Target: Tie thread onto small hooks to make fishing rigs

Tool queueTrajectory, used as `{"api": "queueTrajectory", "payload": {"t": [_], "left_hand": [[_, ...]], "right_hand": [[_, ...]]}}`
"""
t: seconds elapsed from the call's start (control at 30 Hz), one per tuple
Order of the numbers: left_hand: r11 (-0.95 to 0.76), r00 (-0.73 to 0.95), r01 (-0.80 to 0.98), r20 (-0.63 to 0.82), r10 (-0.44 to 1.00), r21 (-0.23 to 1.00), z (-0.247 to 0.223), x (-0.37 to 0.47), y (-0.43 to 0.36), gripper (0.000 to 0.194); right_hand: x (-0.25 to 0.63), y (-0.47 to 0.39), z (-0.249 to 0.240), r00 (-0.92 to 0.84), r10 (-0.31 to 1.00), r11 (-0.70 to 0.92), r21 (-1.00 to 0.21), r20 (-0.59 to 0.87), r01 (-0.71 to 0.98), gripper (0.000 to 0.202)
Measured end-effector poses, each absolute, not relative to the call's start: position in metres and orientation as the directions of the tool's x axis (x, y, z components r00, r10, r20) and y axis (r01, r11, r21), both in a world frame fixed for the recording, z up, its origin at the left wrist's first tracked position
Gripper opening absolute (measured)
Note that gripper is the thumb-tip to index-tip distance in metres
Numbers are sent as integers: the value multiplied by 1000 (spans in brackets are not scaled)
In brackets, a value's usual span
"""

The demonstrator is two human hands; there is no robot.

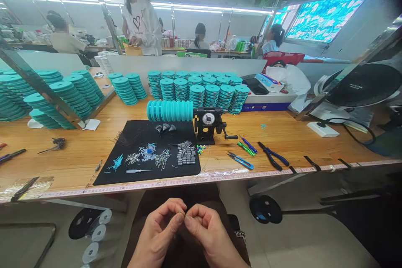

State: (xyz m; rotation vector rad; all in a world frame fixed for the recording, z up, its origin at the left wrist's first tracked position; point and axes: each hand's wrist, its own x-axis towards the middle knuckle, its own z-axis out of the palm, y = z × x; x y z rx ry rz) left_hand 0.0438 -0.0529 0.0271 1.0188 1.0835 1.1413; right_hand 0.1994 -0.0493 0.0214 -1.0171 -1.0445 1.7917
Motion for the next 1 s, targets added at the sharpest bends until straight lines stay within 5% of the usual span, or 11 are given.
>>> {"api": "queueTrajectory", "payload": {"t": [0.1,0.17,0.27,0.4,0.57,0.73,0.87,1.0], "left_hand": [[181,80,-186,-169,982,966,27,42,-52,22],[226,77,-219,-215,974,949,24,41,-52,26],[295,49,-262,-292,955,919,21,41,-51,32],[347,26,-293,-356,934,891,22,39,-52,40],[300,4,-279,-312,950,912,23,27,-56,44],[342,24,-187,-343,939,921,24,22,-57,35],[359,78,-271,-352,933,893,29,28,-56,33],[370,131,-308,-346,929,877,29,32,-59,30]], "right_hand": [[204,-42,33,-265,963,-27,-998,-41,53,25],[205,-28,41,-225,966,184,-953,129,241,17],[198,5,48,-253,928,368,-765,272,529,8],[171,55,45,-374,896,442,-399,241,803,3],[139,87,35,-442,879,477,-335,179,813,3],[136,83,43,-479,857,512,-409,189,755,9],[156,64,56,-490,844,520,-555,217,650,8],[182,33,60,-410,905,235,-935,111,267,13]]}}
